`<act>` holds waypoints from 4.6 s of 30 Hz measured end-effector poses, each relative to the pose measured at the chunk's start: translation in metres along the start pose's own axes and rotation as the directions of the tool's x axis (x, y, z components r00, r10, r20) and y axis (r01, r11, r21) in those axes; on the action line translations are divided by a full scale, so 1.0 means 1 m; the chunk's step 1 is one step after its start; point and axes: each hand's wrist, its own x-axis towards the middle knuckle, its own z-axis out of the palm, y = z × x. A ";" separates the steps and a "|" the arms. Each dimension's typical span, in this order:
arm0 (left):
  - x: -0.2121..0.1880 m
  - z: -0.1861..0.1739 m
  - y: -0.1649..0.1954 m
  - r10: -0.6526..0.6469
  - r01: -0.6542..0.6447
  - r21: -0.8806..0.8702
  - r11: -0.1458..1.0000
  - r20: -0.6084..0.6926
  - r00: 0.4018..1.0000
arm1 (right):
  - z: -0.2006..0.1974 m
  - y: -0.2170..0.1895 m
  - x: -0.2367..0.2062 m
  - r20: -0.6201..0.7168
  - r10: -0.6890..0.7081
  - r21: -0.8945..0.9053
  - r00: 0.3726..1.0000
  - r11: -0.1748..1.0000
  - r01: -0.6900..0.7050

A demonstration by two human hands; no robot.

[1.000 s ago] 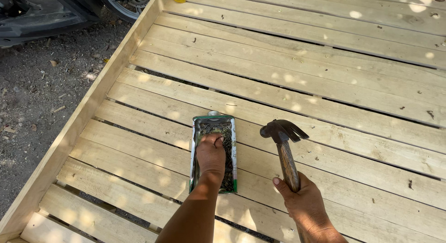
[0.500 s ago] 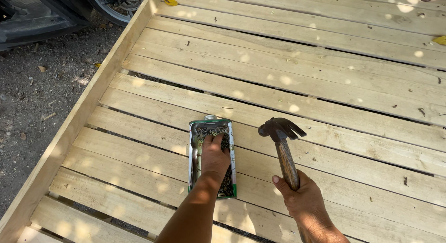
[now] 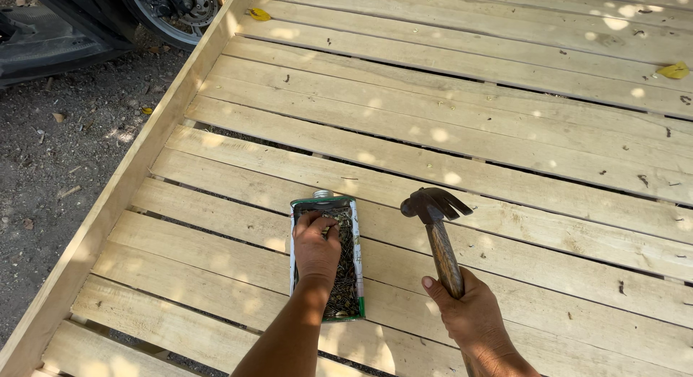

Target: The person takes nails one at a time from a tin can and hammers them into the slats of a wooden frame, working across different slats. They hold the hammer in one hand while picking nails with the other and repeatedly drive nails into the wood.

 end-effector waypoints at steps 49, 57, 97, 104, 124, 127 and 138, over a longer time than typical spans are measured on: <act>0.023 0.132 0.133 -0.030 0.129 -0.172 0.977 0.487 0.873 | -0.066 0.021 0.030 -0.151 0.127 0.381 0.980 0.923 -0.061; 0.033 0.135 0.150 -0.169 0.305 -0.171 0.937 0.542 0.823 | -0.068 0.018 0.039 -0.113 0.157 0.359 0.981 0.927 -0.107; 0.023 0.166 0.156 0.152 -0.219 0.093 0.971 0.465 0.872 | -0.069 0.018 0.070 -0.122 0.214 0.165 0.969 0.967 -0.193; 0.018 0.173 0.149 0.215 -0.289 0.112 0.951 0.436 0.874 | -0.067 0.022 0.071 -0.139 0.152 0.120 0.979 0.984 -0.136; 0.025 0.177 0.153 0.104 -0.240 0.197 0.951 0.524 0.846 | -0.070 -0.002 0.062 -0.124 0.058 -0.187 0.991 0.979 -0.081; 0.027 0.174 0.148 0.078 -0.145 0.093 0.985 0.509 0.857 | -0.073 -0.007 0.062 -0.115 0.070 -0.114 0.991 0.990 -0.083; 0.023 0.177 0.128 0.141 -0.176 0.060 0.983 0.377 0.916 | -0.074 -0.015 0.066 -0.073 0.083 -0.236 0.994 0.967 -0.098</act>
